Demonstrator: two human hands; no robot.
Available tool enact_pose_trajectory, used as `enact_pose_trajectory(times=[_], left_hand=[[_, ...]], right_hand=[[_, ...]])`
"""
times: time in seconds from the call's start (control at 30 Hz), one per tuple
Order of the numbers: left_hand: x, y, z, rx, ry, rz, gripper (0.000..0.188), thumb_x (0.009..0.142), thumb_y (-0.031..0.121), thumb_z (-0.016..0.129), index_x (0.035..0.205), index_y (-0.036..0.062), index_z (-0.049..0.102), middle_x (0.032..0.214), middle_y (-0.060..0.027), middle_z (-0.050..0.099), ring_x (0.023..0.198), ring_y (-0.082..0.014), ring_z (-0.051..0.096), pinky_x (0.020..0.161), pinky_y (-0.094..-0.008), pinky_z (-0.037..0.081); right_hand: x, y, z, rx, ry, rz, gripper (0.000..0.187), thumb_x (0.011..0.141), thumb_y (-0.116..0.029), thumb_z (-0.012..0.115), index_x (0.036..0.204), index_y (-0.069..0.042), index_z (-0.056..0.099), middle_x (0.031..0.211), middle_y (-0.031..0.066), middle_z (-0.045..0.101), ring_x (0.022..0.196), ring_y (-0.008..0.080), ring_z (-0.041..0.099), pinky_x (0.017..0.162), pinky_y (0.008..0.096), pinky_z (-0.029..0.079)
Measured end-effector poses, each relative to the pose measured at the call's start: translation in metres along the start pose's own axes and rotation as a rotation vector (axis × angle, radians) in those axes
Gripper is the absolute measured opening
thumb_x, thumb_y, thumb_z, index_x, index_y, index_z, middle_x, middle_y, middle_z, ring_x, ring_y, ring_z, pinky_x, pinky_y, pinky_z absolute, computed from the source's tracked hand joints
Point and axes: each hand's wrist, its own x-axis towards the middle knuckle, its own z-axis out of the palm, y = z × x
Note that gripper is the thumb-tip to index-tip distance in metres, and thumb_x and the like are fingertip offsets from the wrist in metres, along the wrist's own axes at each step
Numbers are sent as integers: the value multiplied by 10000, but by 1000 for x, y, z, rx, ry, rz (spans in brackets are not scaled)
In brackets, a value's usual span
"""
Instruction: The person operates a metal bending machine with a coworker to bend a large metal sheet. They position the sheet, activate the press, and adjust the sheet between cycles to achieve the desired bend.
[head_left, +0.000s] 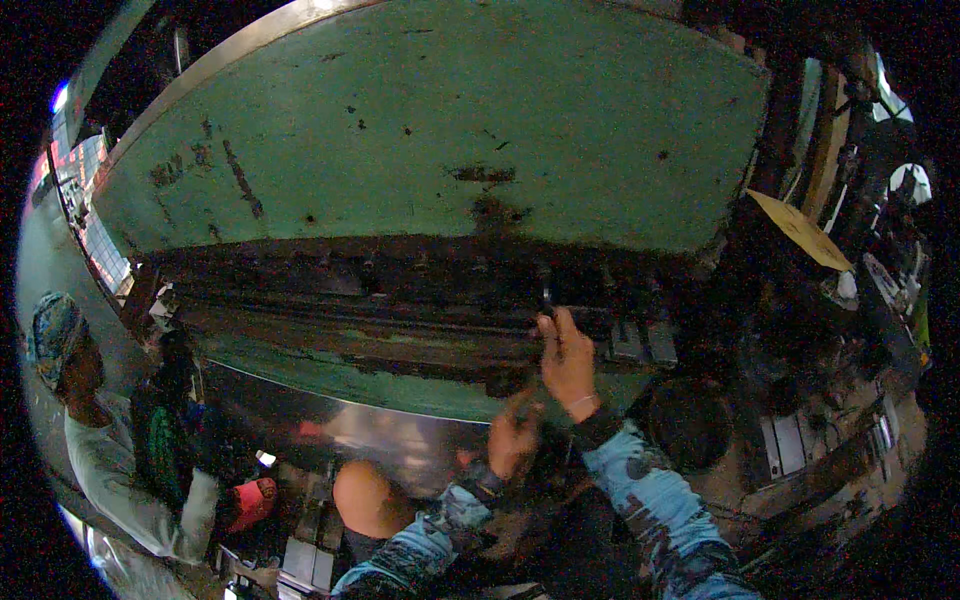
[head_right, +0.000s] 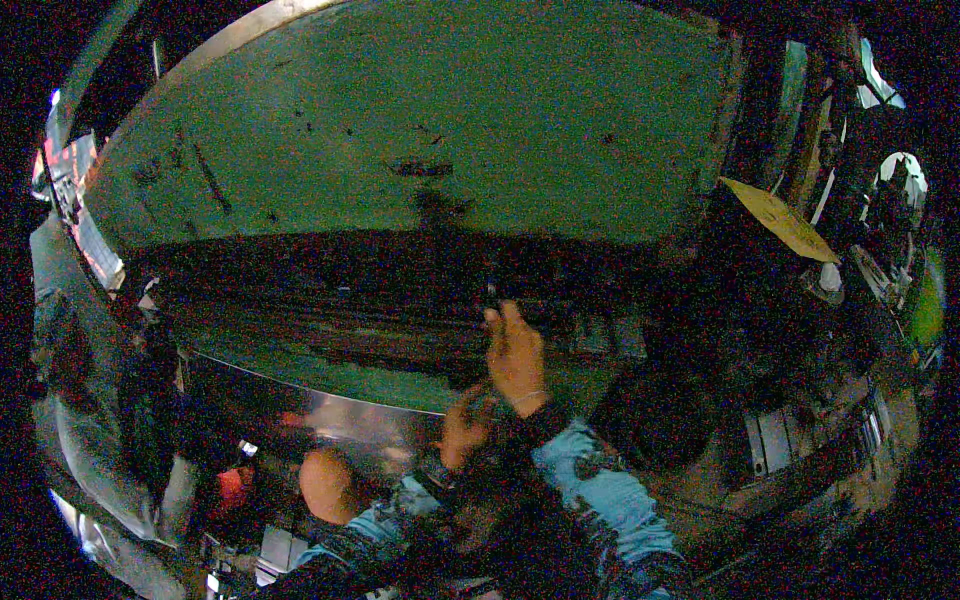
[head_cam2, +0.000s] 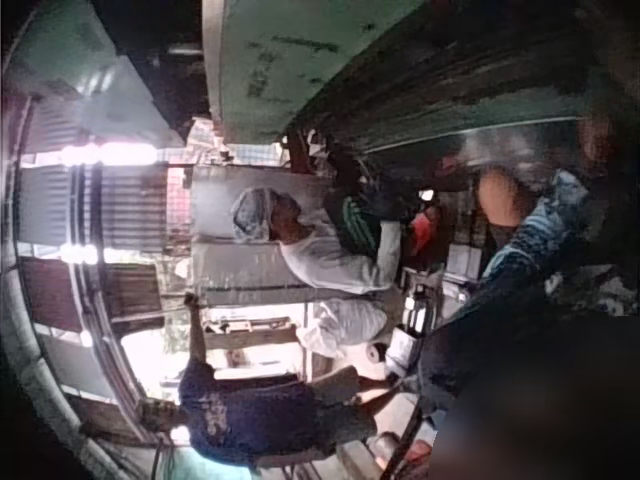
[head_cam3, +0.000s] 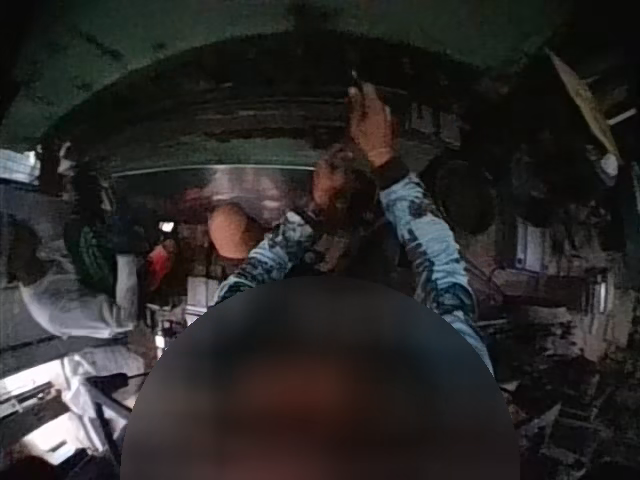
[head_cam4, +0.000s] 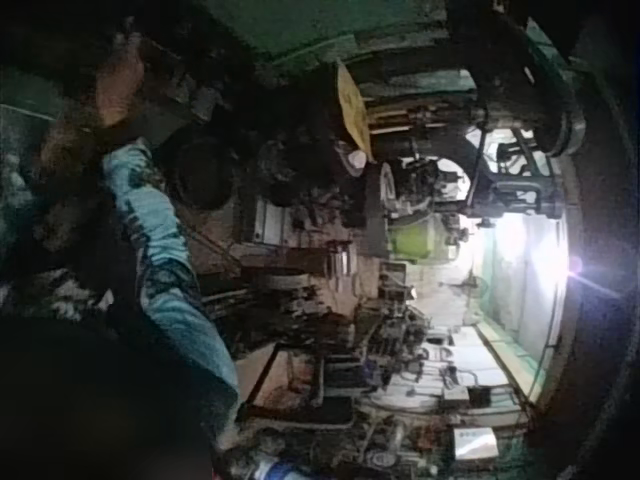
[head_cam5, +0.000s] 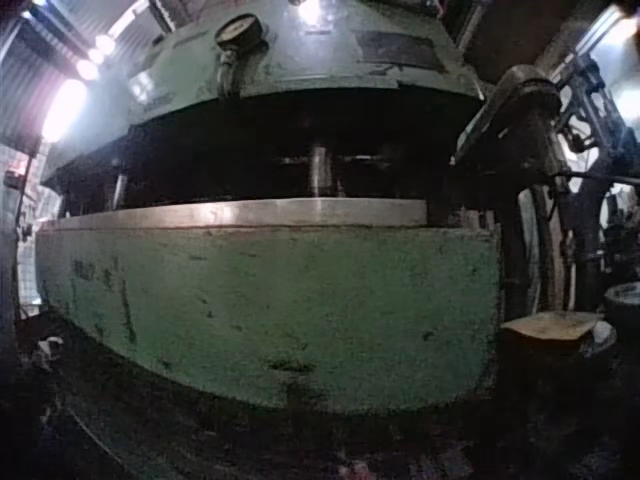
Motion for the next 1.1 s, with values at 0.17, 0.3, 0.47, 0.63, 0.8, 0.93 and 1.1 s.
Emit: enact_pose_trajectory(times=[0.17,0.3,0.47,0.63,0.8,0.93,1.1], left_hand=[[6,19,-51,-868,142,-325,569,1051,445,542,1439,29,519,1352,-196,634,1216,-318,626,1043,-437,482],[37,63,-84,-1184,125,-316,474,1051,443,539,1301,40,559,1299,-166,643,1206,-289,616,1042,-419,476],[82,125,-103,-1339,325,-116,269,1047,290,563,1073,24,589,1078,-130,694,1066,-278,661,931,-424,538],[86,143,-98,-1277,342,-59,239,1044,242,561,1144,28,592,1168,-132,680,1127,-270,645,994,-422,502],[93,129,-105,-1284,228,-4,272,1053,283,567,1194,53,601,1198,-119,679,1163,-275,637,1031,-436,489],[63,115,-91,-1170,387,35,368,1040,352,600,1242,45,574,1225,-128,670,1183,-290,630,1069,-471,457],[46,103,-106,-1277,137,-42,386,1041,356,593,1265,43,569,1219,-139,665,1092,-289,641,1006,-475,494]], right_hand=[[-7,-16,53,754,102,307,349,1088,-393,505,1106,-54,584,1074,105,725,976,197,687,820,341,536],[-5,-45,59,1099,71,451,374,1064,-404,558,1238,-73,585,1220,75,663,1109,167,619,927,340,495],[1,-61,29,1066,-146,437,401,1042,-356,609,1324,-73,577,1235,65,645,1146,170,585,998,365,463],[14,-45,-20,1506,-247,616,328,1057,-345,571,1226,-66,602,1272,131,655,1196,244,615,1052,421,471],[24,-51,-16,1309,-151,611,299,1064,-313,559,1175,-38,603,1208,168,692,1105,272,682,932,417,573],[-4,-66,-23,1156,-155,491,265,1048,-266,594,1134,-18,630,1151,166,715,1024,262,709,864,394,601],[-38,-91,-26,429,-116,-78,174,1011,-111,622,1138,-14,690,1162,117,735,1072,227,707,926,363,578]])
